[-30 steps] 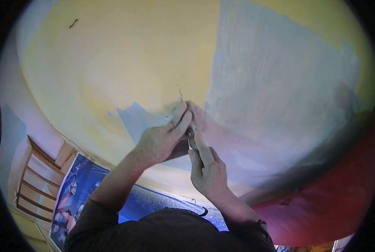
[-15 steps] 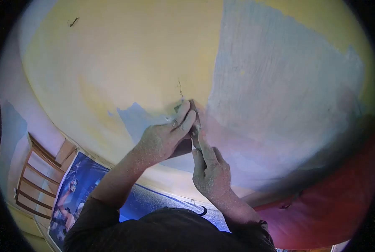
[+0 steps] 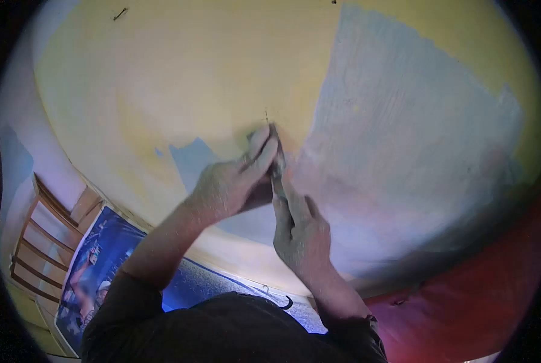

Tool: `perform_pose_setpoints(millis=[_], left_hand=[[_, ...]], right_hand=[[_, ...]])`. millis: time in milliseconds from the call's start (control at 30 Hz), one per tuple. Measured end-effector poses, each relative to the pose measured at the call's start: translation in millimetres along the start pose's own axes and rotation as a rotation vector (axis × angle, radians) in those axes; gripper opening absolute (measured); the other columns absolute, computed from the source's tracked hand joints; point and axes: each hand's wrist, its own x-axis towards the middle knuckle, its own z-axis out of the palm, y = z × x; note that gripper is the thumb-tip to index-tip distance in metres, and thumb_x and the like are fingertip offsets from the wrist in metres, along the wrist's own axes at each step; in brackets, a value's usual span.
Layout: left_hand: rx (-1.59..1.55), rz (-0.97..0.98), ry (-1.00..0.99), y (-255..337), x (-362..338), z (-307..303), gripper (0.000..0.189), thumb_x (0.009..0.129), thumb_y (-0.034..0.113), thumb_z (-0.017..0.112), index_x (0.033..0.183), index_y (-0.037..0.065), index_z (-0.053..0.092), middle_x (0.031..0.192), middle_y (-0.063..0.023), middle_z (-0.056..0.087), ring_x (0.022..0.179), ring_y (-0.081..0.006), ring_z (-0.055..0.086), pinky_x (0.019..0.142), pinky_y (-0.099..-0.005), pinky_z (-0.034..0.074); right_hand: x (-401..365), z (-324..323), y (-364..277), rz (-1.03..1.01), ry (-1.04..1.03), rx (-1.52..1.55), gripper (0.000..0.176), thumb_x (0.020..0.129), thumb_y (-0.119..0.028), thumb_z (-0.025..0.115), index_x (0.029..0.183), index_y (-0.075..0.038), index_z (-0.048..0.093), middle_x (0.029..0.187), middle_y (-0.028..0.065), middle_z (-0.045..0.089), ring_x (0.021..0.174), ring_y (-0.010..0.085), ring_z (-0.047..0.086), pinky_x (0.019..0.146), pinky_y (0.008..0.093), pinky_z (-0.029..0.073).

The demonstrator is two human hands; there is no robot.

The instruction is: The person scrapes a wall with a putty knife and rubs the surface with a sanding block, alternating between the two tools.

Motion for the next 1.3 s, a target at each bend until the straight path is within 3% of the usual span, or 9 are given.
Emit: perform_pose_setpoints(millis=[100,167,367,500,633,833,1000,1067,1300], left_hand=[[0.078,0.051,0.144,-11,23,-16,0.075,0.104,0.024,0.072,0.172,0.015,0.041,0.181,-0.0143,0.038,0.1,-0.043,0.081,0.083,-0.0505,0.069],[0.105,0.106,0.166,-10,16,0,0.072,0.104,0.023,0.07,0.171,0.012,0.043,0.18,-0.0147,0.04,0.086,-0.036,0.081,0.073,-0.0472,0.068],[0.003,0.071,0.051,0,-59,91,0.07,0.105,0.023,0.067,0.17,0.01,0.044,0.179,-0.0145,0.042,0.079,-0.0281,0.082,0.063,-0.0419,0.067],[-0.071,-0.009,-0.106,4,-94,121,0.071,0.105,0.028,0.075,0.168,0.009,0.047,0.18,-0.0141,0.04,0.093,-0.0331,0.082,0.07,-0.0442,0.068],[-0.137,-0.002,0.11,-6,-102,91,0.076,0.102,0.029,0.081,0.166,0.005,0.048,0.175,-0.0175,0.048,0.102,-0.0325,0.082,0.075,-0.0426,0.068],[-0.264,-0.066,0.223,6,-88,76,0.082,0.098,0.027,0.087,0.166,0.004,0.048,0.175,-0.0211,0.048,0.107,-0.0353,0.082,0.079,-0.0422,0.069],[-0.246,-0.002,0.331,-1,-100,58,0.073,0.098,0.025,0.088,0.159,0.001,0.057,0.144,-0.0239,0.072,0.101,-0.0348,0.083,0.077,-0.0423,0.068],[-0.316,-0.042,0.38,1,-102,50,0.062,0.098,0.024,0.088,0.151,0.0,0.065,0.113,-0.0203,0.081,0.093,-0.0327,0.083,0.075,-0.0408,0.067],[-0.262,0.054,0.486,4,-81,52,0.071,0.093,0.024,0.092,0.153,0.001,0.062,0.15,-0.0212,0.067,0.101,-0.0302,0.081,0.075,-0.0378,0.068]], right_hand=[[26,4,1,-0.072,0.081,0.078,0.057,0.108,-0.006,0.071,0.163,-0.008,0.059,0.097,0.0277,0.075,0.082,0.0466,0.077,0.073,0.0497,0.061],[20,7,7,-0.126,0.113,0.087,0.056,0.108,-0.005,0.071,0.163,-0.007,0.06,0.099,0.029,0.076,0.084,0.0472,0.078,0.074,0.0496,0.061],[-88,55,81,0.057,-0.042,0.117,0.059,0.108,-0.009,0.073,0.164,-0.006,0.057,0.098,0.0261,0.078,0.086,0.043,0.08,0.075,0.0485,0.062],[-105,28,73,0.439,-0.262,0.108,0.069,0.106,-0.012,0.075,0.17,-0.007,0.05,0.094,0.0209,0.077,0.083,0.0373,0.08,0.076,0.0453,0.063],[-69,15,45,0.054,-0.209,0.016,0.059,0.105,-0.007,0.071,0.16,-0.003,0.052,0.106,0.0198,0.074,0.094,0.0288,0.078,0.084,0.0414,0.061],[-51,11,9,0.329,-0.325,0.291,0.052,0.103,-0.005,0.07,0.154,-0.007,0.059,0.119,0.0206,0.072,0.102,0.0389,0.077,0.09,0.0496,0.061],[-34,-21,-14,0.0,-0.176,-0.275,0.057,0.104,-0.009,0.074,0.159,-0.013,0.06,0.112,0.0164,0.066,0.098,0.0367,0.072,0.081,0.0506,0.059],[-28,-26,-4,-0.081,-0.152,-0.402,0.056,0.104,-0.01,0.074,0.159,-0.014,0.062,0.11,0.0153,0.065,0.097,0.0342,0.071,0.076,0.0489,0.057],[-29,-8,-8,-0.006,-0.128,-0.282,0.057,0.101,-0.007,0.077,0.157,-0.008,0.061,0.105,0.0187,0.067,0.092,0.0356,0.071,0.078,0.0494,0.058]])
